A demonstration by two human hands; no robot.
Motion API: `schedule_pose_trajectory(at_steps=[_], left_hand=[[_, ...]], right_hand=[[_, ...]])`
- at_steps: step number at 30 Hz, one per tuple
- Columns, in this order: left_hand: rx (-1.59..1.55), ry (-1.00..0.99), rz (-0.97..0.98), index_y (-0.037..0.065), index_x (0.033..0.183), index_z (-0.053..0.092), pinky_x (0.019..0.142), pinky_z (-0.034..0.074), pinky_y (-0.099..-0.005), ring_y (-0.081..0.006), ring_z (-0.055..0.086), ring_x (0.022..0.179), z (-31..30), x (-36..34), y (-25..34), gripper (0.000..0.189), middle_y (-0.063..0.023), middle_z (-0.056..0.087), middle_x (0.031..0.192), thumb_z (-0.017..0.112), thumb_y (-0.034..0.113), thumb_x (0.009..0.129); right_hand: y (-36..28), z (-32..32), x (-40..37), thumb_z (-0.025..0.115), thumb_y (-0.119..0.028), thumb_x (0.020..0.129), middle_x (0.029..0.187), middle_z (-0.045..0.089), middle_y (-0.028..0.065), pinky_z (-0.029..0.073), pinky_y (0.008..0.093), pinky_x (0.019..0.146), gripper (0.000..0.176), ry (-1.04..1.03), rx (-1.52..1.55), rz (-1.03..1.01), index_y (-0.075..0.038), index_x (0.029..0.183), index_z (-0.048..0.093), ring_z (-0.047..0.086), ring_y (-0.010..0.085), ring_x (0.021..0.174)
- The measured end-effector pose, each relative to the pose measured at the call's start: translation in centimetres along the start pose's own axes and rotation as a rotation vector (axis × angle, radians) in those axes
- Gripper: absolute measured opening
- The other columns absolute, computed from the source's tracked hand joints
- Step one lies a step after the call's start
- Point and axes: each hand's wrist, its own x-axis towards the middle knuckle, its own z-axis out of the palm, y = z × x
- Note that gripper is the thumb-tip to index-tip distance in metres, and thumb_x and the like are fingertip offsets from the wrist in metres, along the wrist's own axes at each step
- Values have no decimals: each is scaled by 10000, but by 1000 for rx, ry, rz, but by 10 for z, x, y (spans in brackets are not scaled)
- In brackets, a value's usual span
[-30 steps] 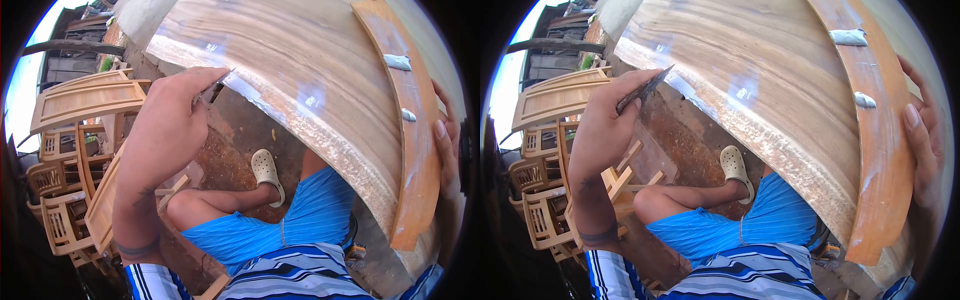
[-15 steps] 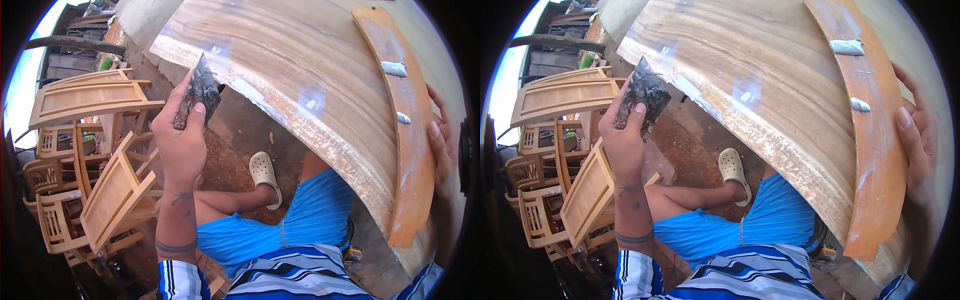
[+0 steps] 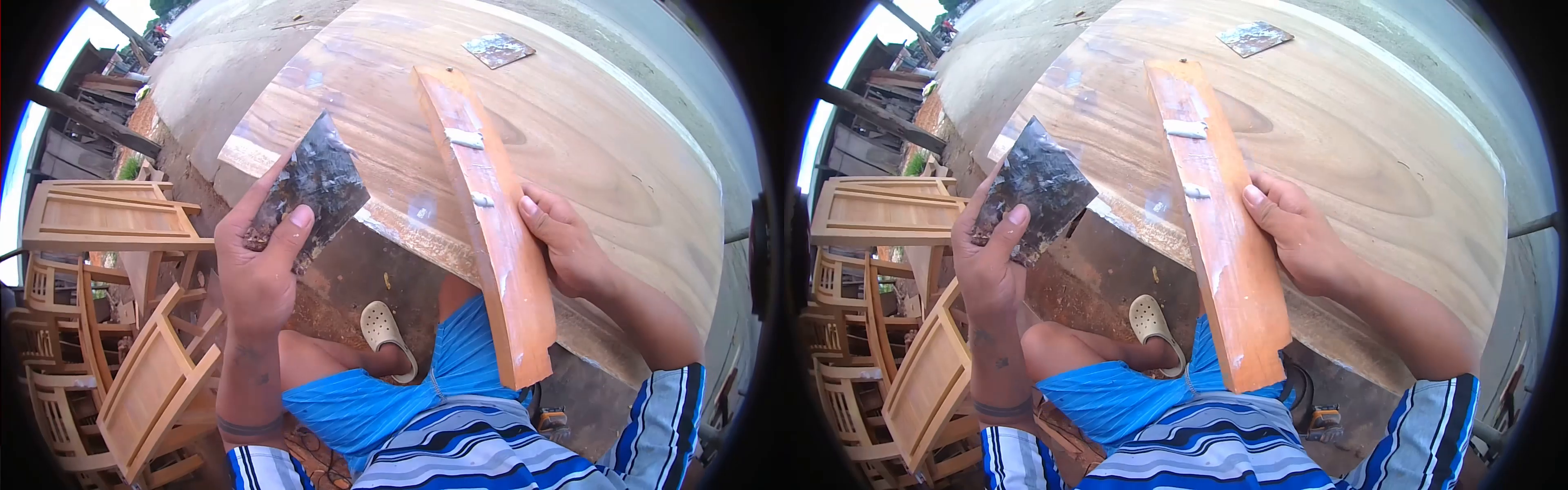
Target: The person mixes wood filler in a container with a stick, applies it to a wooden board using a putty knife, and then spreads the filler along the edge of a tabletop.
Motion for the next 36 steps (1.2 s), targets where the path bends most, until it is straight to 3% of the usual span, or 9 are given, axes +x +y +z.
schedule_pose_trajectory(at_steps=[5,8,14,18,20,23,26,27,36], left_hand=[[526,-77,772,-85,1281,535,956,482,-393,-362,589,1131,38,-21,-2,448,-257,565,1257,482,-134,838],[704,-113,1044,-52,1255,569,967,474,-493,-417,527,1195,43,-31,-29,467,-205,565,1288,614,-24,791],[887,-217,782,-17,1259,579,1024,417,-526,-406,499,1230,22,-57,-50,486,-165,541,1337,622,28,777],[940,-243,526,-5,1309,542,999,451,-454,-383,533,1195,-18,-64,-92,548,-178,540,1333,525,-114,773],[739,73,250,-21,1321,523,973,462,-376,-319,590,1135,-26,-55,-95,533,-187,581,1280,482,-140,803],[338,310,-247,-31,1317,521,957,457,-329,-250,623,1086,-34,-32,-107,489,-190,624,1215,479,-122,838],[292,314,-311,-35,1298,540,946,456,-314,-209,612,1097,-28,-22,-119,468,-183,642,1187,487,-110,840],[325,316,-271,-42,1282,553,911,467,-301,-192,622,1046,-27,-20,-121,456,-172,652,1159,481,-102,836],[457,202,-272,-40,1282,556,804,489,-276,-145,622,890,-19,-16,-96,475,-133,664,1054,456,-103,823]], right_hand=[[4,52,20,346,-291,1046,997,636,105,538,302,723,375,22,117,141,11,1203,501,627,133,774],[-2,73,21,346,-290,1046,989,640,108,533,294,732,382,6,116,63,20,1189,519,629,131,798],[5,59,21,362,-308,1045,952,636,78,507,263,718,395,64,-52,6,15,1164,555,604,97,774],[-14,15,11,373,-330,1044,911,613,45,470,234,690,403,172,-268,-88,2,1182,555,566,76,757],[-18,1,8,379,-341,1042,928,611,42,464,235,688,407,380,-299,-163,-2,1183,555,567,71,783],[-12,-36,9,388,-330,1040,953,615,54,473,241,712,410,399,-410,-141,9,1209,546,572,72,788],[6,-74,13,391,-316,1039,993,624,69,480,253,749,424,421,-533,-162,29,1242,528,584,83,826],[9,-80,14,393,-302,1037,1029,627,78,472,259,798,431,387,-375,-136,44,1266,511,584,90,874],[2,-66,15,398,-295,1035,1050,628,67,448,244,837,433,193,-458,-184,45,1282,501,571,85,924]])
